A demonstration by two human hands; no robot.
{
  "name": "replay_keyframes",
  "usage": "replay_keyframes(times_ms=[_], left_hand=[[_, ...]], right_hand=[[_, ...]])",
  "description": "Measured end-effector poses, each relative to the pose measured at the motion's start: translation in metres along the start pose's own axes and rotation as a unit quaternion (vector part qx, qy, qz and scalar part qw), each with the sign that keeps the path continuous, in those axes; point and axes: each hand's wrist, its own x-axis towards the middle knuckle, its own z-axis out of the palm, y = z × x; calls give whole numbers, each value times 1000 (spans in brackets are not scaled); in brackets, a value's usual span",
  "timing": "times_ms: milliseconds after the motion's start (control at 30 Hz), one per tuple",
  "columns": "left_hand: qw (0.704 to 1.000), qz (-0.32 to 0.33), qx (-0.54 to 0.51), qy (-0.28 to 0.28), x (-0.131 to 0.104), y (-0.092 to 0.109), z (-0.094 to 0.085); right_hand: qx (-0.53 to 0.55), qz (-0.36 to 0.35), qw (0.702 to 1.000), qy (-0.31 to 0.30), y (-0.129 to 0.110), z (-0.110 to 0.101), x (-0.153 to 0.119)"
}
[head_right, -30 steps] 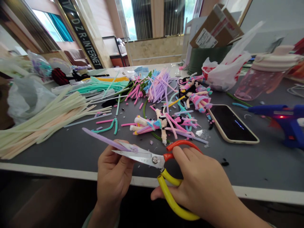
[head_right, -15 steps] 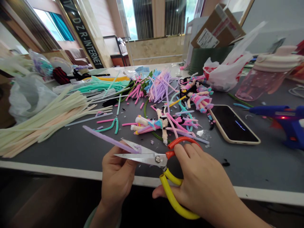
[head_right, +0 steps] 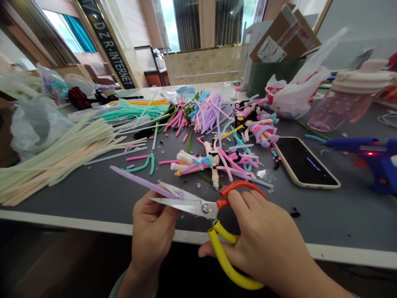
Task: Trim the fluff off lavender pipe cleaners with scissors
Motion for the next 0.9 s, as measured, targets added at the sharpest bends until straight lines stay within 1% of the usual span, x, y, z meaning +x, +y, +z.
replay_keyframes(times_ms=[233, 400, 600, 900], left_hand=[[1000, -7, -8, 3, 0, 1, 0], [1000, -9, -6, 6, -1, 1, 0], [1000, -14, -5, -10, -1, 2, -2], [998, -39, -27, -30, 0, 7, -1]], right_hand=[[11, -3, 1000, 1, 0, -1, 0], [20, -4, 1000, 19, 0, -2, 0], [34, -4, 999, 27, 1, 0, 0], [96, 23, 995, 7, 2, 5, -4]])
